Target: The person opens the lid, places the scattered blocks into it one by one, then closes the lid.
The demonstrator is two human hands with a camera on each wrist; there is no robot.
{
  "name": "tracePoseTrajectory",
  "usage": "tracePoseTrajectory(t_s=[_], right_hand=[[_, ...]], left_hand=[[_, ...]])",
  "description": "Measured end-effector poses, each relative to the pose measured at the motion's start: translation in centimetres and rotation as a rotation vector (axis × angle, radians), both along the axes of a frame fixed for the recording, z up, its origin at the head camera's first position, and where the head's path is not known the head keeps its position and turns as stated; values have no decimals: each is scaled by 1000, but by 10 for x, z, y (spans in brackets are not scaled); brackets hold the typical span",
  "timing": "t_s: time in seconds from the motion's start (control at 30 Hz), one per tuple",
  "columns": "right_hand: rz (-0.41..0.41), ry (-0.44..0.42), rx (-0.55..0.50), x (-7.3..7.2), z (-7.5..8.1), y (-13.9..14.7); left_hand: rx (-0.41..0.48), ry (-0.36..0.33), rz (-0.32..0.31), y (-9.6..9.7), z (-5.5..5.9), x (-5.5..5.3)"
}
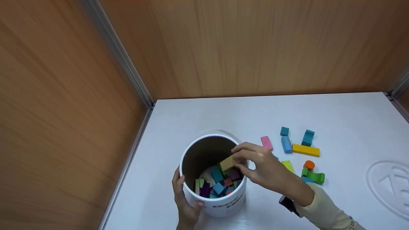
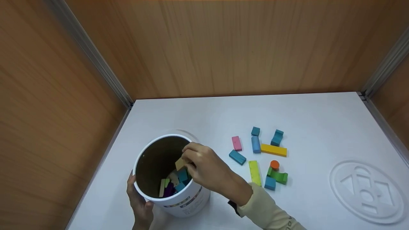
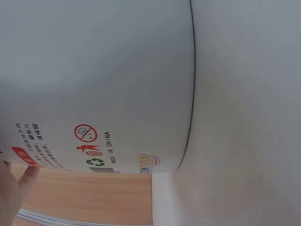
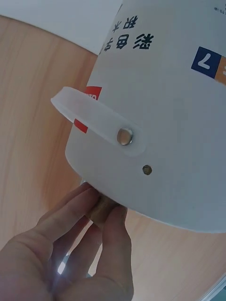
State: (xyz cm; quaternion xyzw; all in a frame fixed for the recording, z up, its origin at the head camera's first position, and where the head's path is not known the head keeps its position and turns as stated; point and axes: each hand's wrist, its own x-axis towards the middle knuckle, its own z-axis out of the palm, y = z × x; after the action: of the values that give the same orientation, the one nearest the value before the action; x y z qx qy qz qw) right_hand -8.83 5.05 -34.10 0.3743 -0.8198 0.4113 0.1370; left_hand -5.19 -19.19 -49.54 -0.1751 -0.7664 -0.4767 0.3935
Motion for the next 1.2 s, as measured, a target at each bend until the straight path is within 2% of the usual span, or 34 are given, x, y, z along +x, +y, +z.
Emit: tracePoseTrajectory(t_s=[0.33, 0.7, 1.0, 1.2], right_hand=[[63, -42, 21, -4, -10, -6], [56, -21, 55, -4, -17, -12], [101, -80, 81, -5, -18, -18], [93, -99, 111, -6, -17, -20]], left_hand=[[-17, 11, 16, 0, 1, -1], [-6, 22, 12, 1, 0, -2], [-5, 34, 7, 0, -1, -3], [-9, 22, 1, -1, 0, -2]])
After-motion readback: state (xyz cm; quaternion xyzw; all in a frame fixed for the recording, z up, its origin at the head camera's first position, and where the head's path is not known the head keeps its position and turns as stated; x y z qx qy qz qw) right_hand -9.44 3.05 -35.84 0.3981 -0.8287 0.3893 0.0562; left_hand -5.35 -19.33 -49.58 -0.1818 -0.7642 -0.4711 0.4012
